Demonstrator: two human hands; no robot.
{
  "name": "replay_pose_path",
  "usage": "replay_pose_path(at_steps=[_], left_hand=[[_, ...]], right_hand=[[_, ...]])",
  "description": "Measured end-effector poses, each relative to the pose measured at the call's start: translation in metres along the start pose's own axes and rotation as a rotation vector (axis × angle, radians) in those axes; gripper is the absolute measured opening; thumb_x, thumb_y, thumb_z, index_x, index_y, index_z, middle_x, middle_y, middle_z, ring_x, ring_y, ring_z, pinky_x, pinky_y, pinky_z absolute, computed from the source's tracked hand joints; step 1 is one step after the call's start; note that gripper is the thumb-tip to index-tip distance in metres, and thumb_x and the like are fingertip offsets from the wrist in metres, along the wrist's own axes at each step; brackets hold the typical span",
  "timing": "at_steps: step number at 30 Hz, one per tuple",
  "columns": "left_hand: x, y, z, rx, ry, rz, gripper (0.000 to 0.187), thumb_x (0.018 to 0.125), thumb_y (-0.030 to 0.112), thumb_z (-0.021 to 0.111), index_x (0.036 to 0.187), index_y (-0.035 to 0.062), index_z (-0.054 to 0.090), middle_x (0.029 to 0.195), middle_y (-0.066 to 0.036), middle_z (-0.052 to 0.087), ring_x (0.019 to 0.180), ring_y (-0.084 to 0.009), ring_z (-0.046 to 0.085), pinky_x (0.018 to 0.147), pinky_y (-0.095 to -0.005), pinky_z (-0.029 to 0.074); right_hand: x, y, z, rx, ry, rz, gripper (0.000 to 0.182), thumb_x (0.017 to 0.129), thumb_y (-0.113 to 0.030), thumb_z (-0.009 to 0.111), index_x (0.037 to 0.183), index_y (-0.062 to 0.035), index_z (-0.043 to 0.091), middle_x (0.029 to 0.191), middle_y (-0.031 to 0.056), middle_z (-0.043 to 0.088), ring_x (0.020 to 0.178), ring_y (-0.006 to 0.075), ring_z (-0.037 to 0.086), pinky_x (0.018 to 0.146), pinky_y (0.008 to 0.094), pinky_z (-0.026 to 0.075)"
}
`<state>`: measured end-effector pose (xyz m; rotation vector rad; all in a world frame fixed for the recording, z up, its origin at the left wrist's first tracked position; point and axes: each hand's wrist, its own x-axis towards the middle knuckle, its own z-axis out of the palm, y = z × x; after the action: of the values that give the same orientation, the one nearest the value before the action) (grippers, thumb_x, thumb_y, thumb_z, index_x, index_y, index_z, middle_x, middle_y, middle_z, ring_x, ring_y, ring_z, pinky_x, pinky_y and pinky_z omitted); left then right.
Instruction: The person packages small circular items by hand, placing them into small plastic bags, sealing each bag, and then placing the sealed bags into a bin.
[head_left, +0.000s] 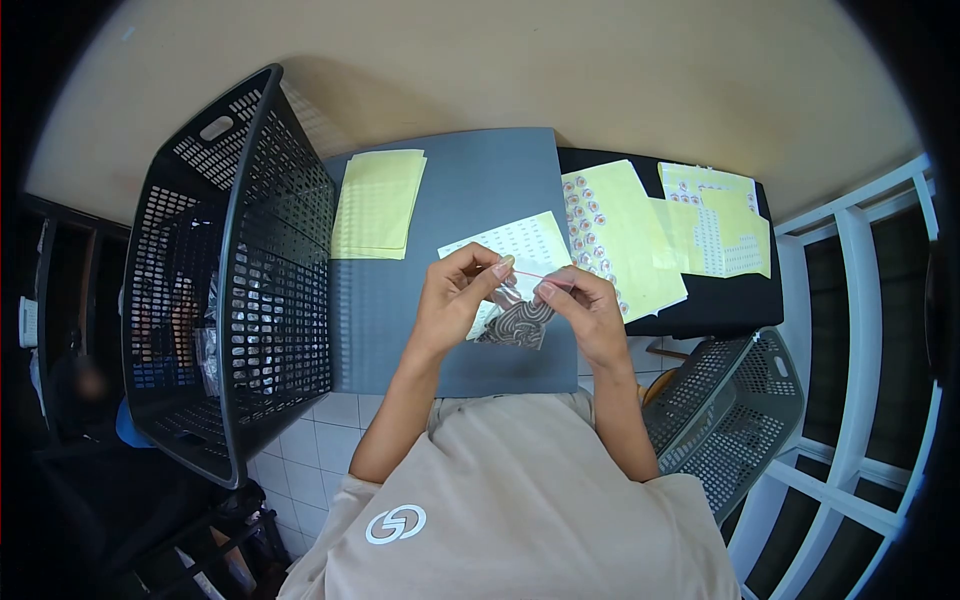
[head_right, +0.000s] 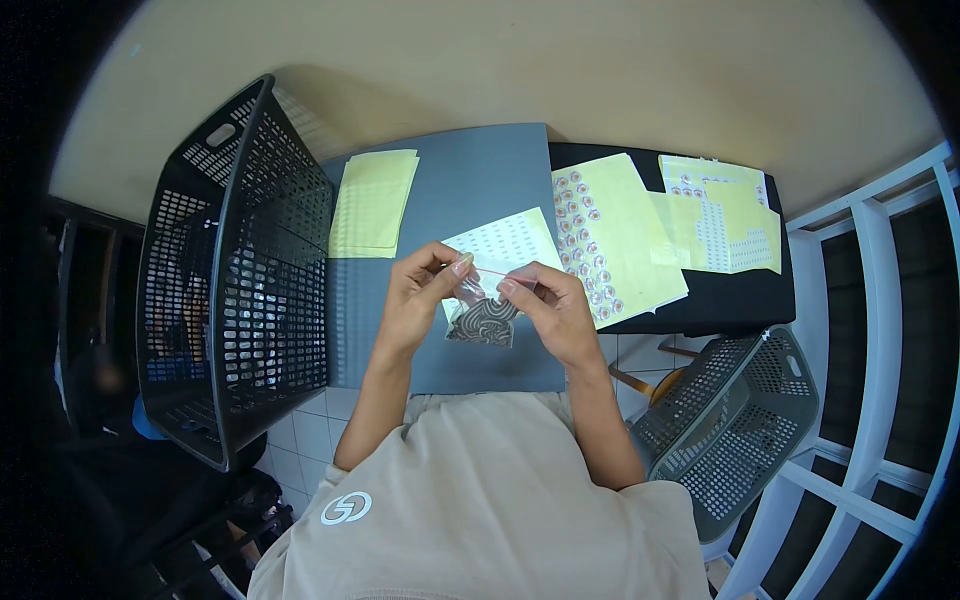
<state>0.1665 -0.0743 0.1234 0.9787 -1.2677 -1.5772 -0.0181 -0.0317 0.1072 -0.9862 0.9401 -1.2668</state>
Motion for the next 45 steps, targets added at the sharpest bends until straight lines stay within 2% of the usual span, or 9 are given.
replay_pose_path(at_steps=[8,18,26,29,35,37,41,43,45], left_hand=[[0.006,-0.005,0.005,-0.034,-0.025,-0.028,0.016,0.094,0.015,0.058,0.094,-0.0007,0.062,0.083,-0.005,0.064,0.073,-0.0095,0.061,0.066,-0.0261,0.052],[0.008,-0.007,0.005,-0.111,-0.049,-0.08,0.015,0.094,0.01,0.057,0.098,-0.0041,0.061,0.083,-0.005,0.063,0.075,-0.0095,0.061,0.066,-0.0255,0.054],[0.01,-0.009,0.005,-0.036,-0.06,-0.003,0.013,0.095,0.008,0.056,0.095,-0.0039,0.06,0.084,-0.006,0.061,0.076,-0.0112,0.063,0.064,-0.0253,0.055],[0.009,-0.013,0.006,-0.052,-0.049,0.002,0.013,0.094,0.008,0.056,0.095,-0.004,0.06,0.083,-0.006,0.062,0.076,-0.0114,0.063,0.064,-0.0253,0.055],[0.009,-0.014,0.009,-0.009,-0.09,-0.004,0.013,0.094,0.008,0.056,0.093,-0.0039,0.062,0.08,-0.007,0.064,0.074,-0.011,0.063,0.064,-0.0252,0.054],[0.008,-0.014,0.013,0.047,-0.132,0.009,0.013,0.094,0.008,0.057,0.093,-0.0039,0.062,0.078,-0.007,0.065,0.074,-0.0107,0.063,0.064,-0.0249,0.052],[0.006,-0.017,0.018,0.188,-0.17,0.039,0.013,0.093,0.007,0.056,0.091,-0.0039,0.063,0.071,-0.007,0.064,0.069,-0.0105,0.062,0.062,-0.0249,0.048],[0.004,-0.013,0.021,0.233,-0.149,0.045,0.013,0.093,0.006,0.055,0.089,-0.0039,0.062,0.069,-0.007,0.064,0.067,-0.011,0.062,0.06,-0.0253,0.048],[0.001,-0.007,0.024,0.371,-0.098,0.13,0.014,0.092,0.005,0.054,0.084,-0.0038,0.06,0.066,-0.01,0.062,0.06,-0.013,0.059,0.056,-0.0276,0.045]], right_hand=[[-0.002,0.001,-0.005,0.013,0.04,-0.002,0.011,0.088,-0.006,0.064,0.092,0.0044,0.066,0.082,0.0053,0.065,0.077,0.0094,0.058,0.071,0.0236,0.046],[-0.001,0.002,-0.012,-0.034,0.037,-0.006,0.009,0.088,-0.005,0.064,0.091,0.0037,0.066,0.082,0.0055,0.065,0.078,0.0092,0.059,0.071,0.0236,0.046],[0.0,0.005,-0.012,-0.05,0.046,0.003,0.011,0.088,-0.007,0.065,0.09,0.0037,0.066,0.083,0.0052,0.065,0.078,0.0091,0.058,0.071,0.0235,0.045],[0.001,0.006,-0.015,-0.059,0.03,0.019,0.011,0.087,-0.006,0.066,0.092,0.0037,0.065,0.084,0.0051,0.065,0.079,0.009,0.059,0.073,0.0239,0.046],[0.004,-0.009,-0.009,-0.056,0.136,-0.013,0.017,0.084,-0.006,0.068,0.098,0.0025,0.063,0.088,0.0051,0.065,0.083,0.0105,0.061,0.076,0.0248,0.048],[0.006,-0.009,-0.012,-0.305,0.072,-0.093,0.014,0.083,-0.005,0.068,0.093,0.0032,0.063,0.085,0.0062,0.066,0.082,0.0113,0.062,0.075,0.0255,0.048],[0.005,-0.017,-0.01,-0.429,-0.039,-0.009,0.011,0.085,-0.004,0.066,0.093,0.0035,0.064,0.085,0.005,0.064,0.081,0.0105,0.059,0.077,0.0249,0.046],[0.005,-0.014,-0.009,-0.522,-0.013,-0.071,0.012,0.083,-0.005,0.065,0.086,0.0057,0.063,0.076,0.0097,0.066,0.073,0.0116,0.062,0.068,0.0262,0.048],[0.007,-0.013,-0.005,-0.466,-0.016,-0.059,0.011,0.083,-0.005,0.064,0.085,0.0052,0.062,0.074,0.0088,0.065,0.07,0.0115,0.06,0.065,0.0261,0.047]])
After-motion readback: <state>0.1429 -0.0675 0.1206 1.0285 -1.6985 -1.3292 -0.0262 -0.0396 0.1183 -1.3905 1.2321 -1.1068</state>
